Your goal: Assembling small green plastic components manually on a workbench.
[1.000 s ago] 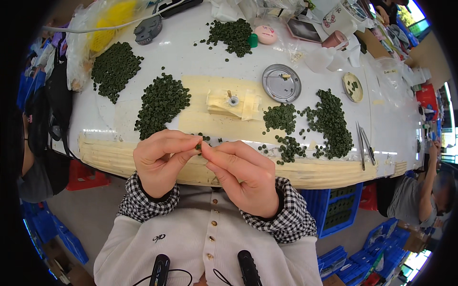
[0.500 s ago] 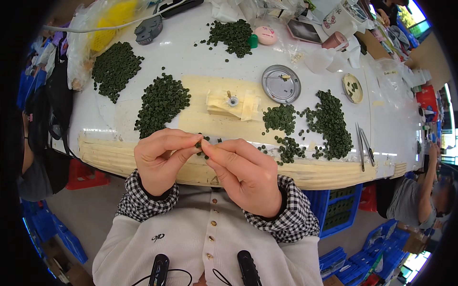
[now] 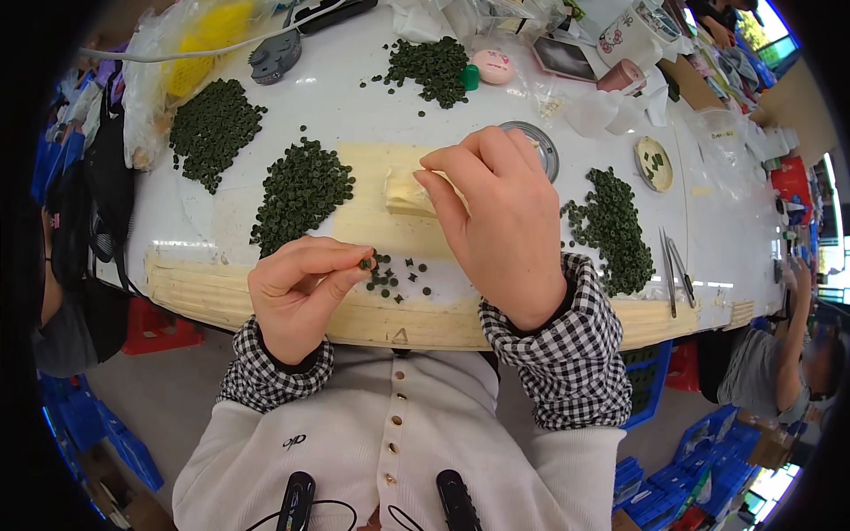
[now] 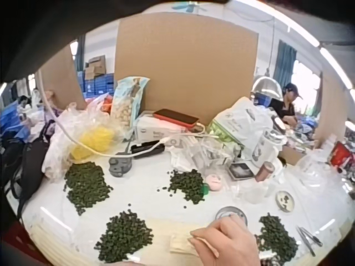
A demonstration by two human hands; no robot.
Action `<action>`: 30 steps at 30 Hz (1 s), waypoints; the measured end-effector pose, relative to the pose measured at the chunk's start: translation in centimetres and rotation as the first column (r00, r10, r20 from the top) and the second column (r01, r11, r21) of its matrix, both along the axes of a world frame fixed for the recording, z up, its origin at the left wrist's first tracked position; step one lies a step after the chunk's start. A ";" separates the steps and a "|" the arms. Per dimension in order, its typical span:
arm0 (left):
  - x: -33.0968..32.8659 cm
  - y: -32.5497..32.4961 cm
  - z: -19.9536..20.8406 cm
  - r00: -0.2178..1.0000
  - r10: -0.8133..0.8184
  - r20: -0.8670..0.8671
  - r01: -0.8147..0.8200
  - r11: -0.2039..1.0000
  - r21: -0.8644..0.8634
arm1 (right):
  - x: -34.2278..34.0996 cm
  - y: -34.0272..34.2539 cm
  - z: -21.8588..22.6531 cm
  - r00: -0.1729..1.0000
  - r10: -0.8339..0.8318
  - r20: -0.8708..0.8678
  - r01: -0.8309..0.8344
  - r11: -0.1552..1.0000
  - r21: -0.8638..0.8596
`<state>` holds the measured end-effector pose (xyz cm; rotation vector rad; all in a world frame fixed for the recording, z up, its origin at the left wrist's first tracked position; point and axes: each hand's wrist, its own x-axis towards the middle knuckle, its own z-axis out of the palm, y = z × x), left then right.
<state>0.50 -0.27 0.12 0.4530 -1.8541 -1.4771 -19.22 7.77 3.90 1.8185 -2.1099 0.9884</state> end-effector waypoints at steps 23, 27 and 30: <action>-0.1 -0.1 0.3 0.999 -0.049 -0.005 0.049 0.999 -0.003 | 2.7 1.9 1.5 0.705 0.348 0.618 -0.404 0.913 -0.053; -0.1 -0.1 0.2 0.999 -0.048 -0.011 0.048 0.999 0.004 | 2.7 1.9 1.4 0.716 0.348 0.605 -0.404 0.914 -0.047; -0.1 0.0 0.3 0.999 -0.044 -0.004 0.044 0.999 0.012 | 2.7 1.9 1.4 0.723 0.352 0.594 -0.412 0.910 -0.039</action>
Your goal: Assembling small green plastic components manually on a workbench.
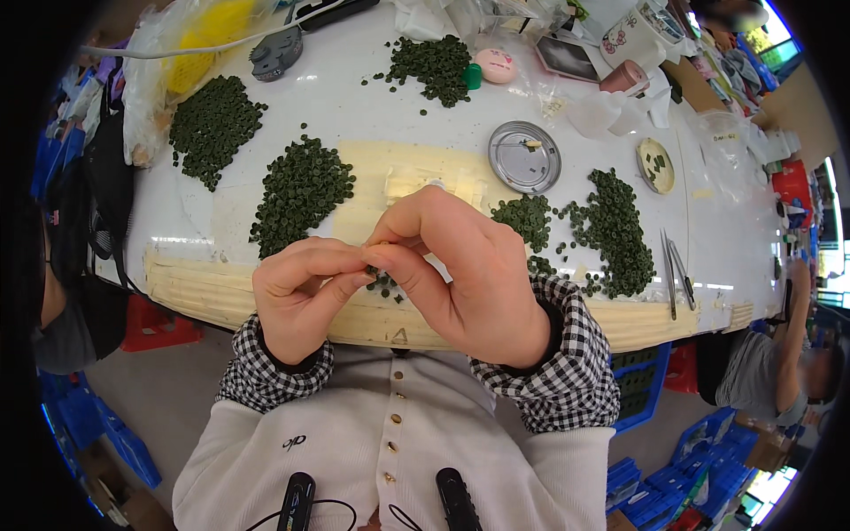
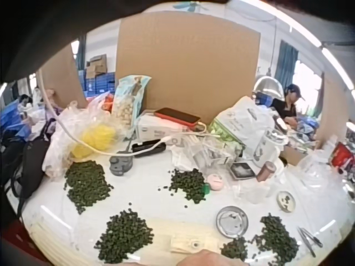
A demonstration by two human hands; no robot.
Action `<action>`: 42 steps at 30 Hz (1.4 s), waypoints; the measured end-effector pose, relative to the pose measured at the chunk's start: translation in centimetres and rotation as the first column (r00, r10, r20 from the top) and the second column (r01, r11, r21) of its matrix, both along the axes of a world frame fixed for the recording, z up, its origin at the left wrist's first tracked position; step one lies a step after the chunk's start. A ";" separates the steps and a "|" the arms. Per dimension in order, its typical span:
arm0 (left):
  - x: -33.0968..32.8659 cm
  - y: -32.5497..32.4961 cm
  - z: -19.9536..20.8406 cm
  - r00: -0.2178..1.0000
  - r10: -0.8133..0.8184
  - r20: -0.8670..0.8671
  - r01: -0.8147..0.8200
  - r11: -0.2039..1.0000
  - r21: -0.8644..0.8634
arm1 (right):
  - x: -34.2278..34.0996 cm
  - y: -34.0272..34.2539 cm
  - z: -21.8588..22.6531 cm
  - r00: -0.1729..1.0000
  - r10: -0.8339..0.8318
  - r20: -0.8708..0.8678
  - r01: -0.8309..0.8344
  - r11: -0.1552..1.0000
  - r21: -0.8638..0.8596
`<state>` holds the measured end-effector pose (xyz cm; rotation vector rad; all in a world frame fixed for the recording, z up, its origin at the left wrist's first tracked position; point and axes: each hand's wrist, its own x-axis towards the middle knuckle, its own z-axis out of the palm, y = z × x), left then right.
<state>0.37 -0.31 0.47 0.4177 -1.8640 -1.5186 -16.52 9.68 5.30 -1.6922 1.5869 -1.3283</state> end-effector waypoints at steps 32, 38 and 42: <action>0.3 0.1 -0.3 0.999 0.039 0.007 -0.039 0.999 -0.018 | 3.1 3.2 -2.1 0.984 -0.161 -0.070 0.160 0.987 -0.016; 0.3 0.0 -0.2 0.999 0.030 0.024 -0.025 0.982 -0.185 | 2.7 3.4 -2.7 0.976 -0.140 -0.165 0.134 0.990 -0.050; 0.0 0.4 0.1 0.997 0.039 0.063 -0.024 0.974 -0.225 | 2.6 4.0 -2.8 0.968 -0.193 -0.163 0.188 0.981 -0.041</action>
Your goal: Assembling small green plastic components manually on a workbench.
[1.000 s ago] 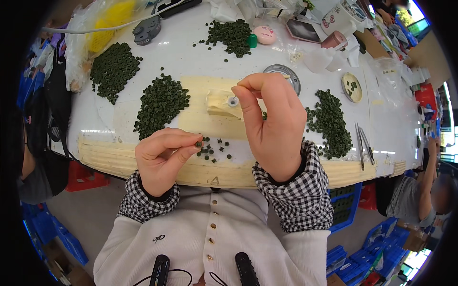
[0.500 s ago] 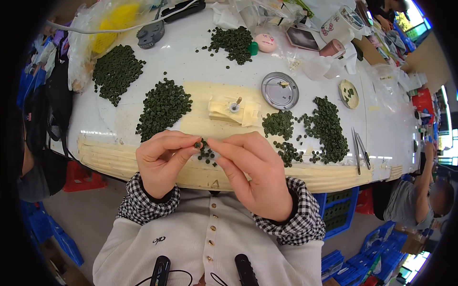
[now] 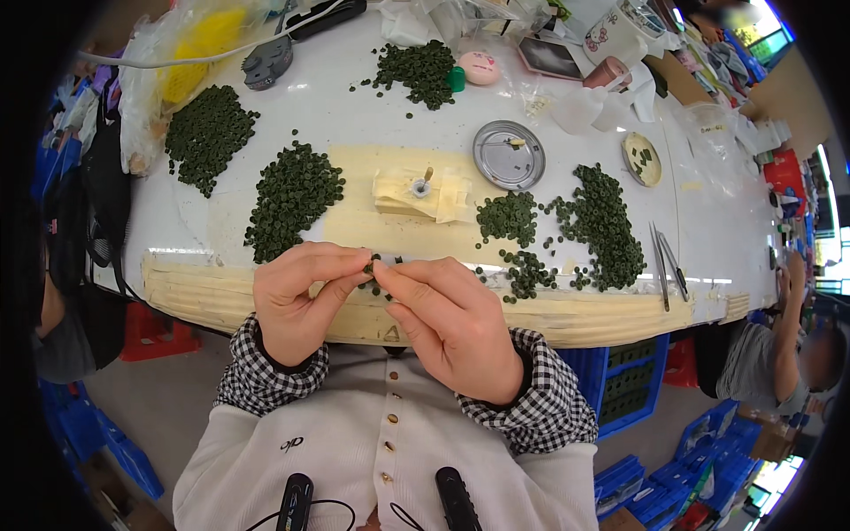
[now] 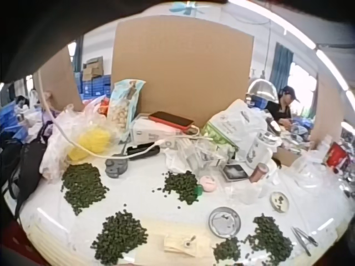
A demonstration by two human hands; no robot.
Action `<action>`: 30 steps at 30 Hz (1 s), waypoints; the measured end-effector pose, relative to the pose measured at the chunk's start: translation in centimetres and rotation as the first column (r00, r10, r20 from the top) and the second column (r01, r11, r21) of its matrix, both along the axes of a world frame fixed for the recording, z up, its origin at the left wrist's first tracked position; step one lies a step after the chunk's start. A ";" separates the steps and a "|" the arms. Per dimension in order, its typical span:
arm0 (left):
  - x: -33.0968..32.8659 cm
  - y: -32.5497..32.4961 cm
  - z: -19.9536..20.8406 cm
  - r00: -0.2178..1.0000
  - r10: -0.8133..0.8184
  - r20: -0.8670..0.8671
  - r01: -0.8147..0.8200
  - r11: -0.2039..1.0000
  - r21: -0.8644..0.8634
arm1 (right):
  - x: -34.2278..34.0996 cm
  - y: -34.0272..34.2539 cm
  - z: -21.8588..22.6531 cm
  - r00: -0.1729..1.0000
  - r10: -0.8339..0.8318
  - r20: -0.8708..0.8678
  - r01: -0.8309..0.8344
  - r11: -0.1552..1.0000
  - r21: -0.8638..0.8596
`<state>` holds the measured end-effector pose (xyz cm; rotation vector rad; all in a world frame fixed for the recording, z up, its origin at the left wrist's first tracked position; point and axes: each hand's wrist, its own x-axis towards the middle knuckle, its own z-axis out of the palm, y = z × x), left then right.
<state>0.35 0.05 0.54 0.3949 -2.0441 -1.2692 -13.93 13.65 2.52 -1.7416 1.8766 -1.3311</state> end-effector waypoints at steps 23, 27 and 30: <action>3.0 -2.4 0.2 0.928 0.289 0.237 -0.173 0.895 -0.412 | -2.7 2.5 -1.7 0.738 -0.285 -0.612 0.371 0.929 0.014; 3.5 -3.0 0.4 0.878 0.379 0.293 -0.185 0.832 -0.523 | -2.7 2.4 -1.8 0.728 -0.278 -0.627 0.348 0.937 -0.011; 3.2 -2.8 0.3 0.863 0.409 0.295 -0.189 0.805 -0.562 | -2.5 2.2 -1.8 0.749 -0.277 -0.602 0.347 0.938 -0.001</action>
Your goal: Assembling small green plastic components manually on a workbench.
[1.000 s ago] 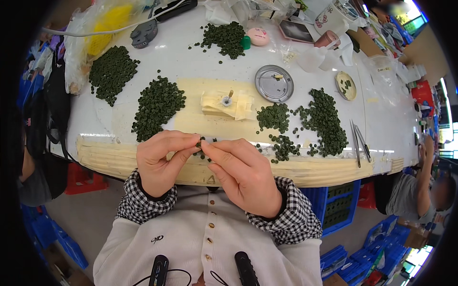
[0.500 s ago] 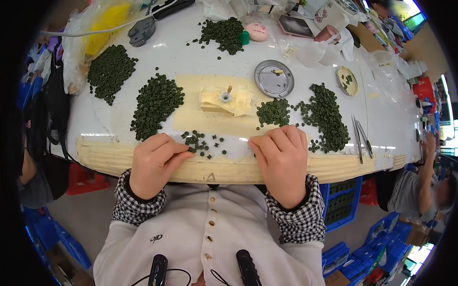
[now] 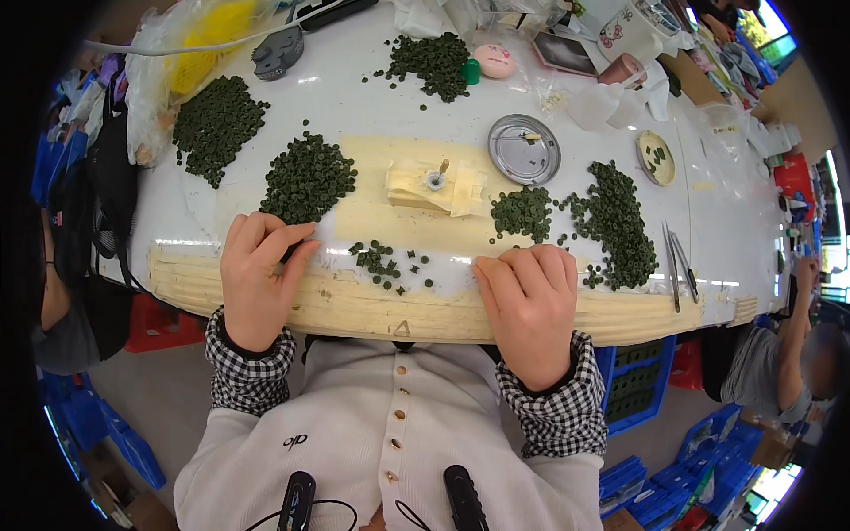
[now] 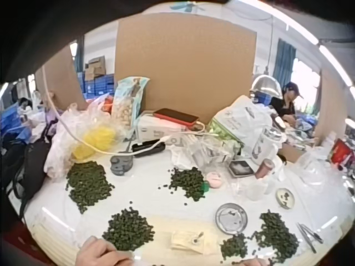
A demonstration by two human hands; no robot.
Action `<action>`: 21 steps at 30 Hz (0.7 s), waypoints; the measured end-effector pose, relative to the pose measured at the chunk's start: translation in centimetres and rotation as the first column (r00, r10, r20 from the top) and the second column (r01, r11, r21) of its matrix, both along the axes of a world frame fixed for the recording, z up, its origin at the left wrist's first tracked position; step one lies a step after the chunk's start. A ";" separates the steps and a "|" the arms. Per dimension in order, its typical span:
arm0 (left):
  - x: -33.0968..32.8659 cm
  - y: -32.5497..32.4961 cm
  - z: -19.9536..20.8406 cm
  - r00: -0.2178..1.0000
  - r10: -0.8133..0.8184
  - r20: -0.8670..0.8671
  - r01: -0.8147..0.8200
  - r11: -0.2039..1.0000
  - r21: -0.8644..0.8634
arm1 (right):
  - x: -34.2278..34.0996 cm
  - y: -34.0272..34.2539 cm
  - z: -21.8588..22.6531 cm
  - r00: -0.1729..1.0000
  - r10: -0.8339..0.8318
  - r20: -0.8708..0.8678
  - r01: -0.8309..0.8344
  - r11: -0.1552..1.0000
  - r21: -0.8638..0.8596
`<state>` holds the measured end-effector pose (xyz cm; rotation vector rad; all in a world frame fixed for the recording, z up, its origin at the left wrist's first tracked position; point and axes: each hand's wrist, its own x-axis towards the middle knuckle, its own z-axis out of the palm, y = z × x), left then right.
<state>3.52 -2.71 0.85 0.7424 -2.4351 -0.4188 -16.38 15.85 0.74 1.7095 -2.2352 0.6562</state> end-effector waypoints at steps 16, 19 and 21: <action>0.0 0.0 0.0 0.984 0.003 -0.178 0.029 0.984 0.177 | -0.4 -0.6 -0.2 0.986 0.061 0.152 -0.061 0.998 -0.009; 0.5 0.4 -0.2 0.903 0.131 -0.410 0.135 0.819 0.558 | -0.5 -0.8 -0.2 0.971 0.070 0.230 -0.072 0.997 0.003; 0.1 1.0 0.7 0.826 0.224 -0.518 0.264 0.658 0.705 | -0.6 -1.1 -0.1 0.965 0.078 0.251 -0.085 0.996 0.018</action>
